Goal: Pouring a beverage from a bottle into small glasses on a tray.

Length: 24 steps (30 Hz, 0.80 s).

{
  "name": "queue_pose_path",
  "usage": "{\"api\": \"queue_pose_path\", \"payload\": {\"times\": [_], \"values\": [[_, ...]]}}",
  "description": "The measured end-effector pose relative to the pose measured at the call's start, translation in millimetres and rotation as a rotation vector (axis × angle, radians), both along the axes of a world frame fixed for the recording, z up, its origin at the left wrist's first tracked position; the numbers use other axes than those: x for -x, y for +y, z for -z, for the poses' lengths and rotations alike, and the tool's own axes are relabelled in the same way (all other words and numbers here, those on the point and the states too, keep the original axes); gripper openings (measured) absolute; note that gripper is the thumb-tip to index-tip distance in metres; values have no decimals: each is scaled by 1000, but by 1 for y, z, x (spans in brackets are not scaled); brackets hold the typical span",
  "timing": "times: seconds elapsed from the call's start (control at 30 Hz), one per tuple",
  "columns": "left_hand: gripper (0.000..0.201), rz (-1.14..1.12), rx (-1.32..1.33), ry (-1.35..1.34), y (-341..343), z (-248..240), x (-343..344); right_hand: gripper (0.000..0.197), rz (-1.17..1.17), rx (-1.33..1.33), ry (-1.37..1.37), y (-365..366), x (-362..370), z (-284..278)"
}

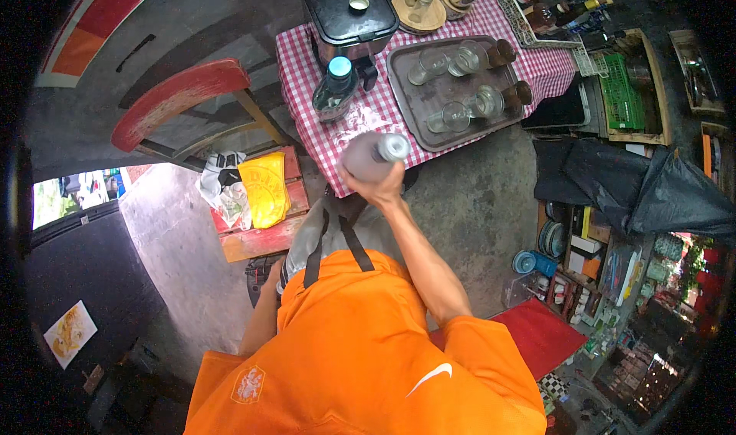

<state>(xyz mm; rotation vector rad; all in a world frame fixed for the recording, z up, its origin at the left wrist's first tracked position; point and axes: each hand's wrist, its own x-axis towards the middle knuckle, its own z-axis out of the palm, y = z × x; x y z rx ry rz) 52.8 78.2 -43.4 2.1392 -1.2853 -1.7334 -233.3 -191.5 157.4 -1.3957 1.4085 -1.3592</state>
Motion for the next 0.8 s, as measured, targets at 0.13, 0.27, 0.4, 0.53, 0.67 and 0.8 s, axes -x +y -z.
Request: {"api": "queue_pose_path", "payload": {"times": [0.13, 0.27, 0.4, 0.53, 0.67, 0.8], "values": [[63, -367, -214, 177, 26, 16, 7, 88, -164, 168, 129, 28, 53, -14], [72, -557, -345, 147, 63, 77, -8, 73, -44, 25, 56, 37, 82, -43], [75, -414, -151, 191, 31, 89, -21, 77, -50, -190, 424, 28, 111, -55], [71, -144, -48, 90, -64, 11, 2, 76, -144, -400, 551, 27, 144, -36], [65, -481, -158, 155, -96, -12, 10, 74, -198, -520, 615, 23, 157, -19], [63, -546, -163, 193, -99, -21, 16, 70, -236, -675, 666, 23, 164, 0]]}}
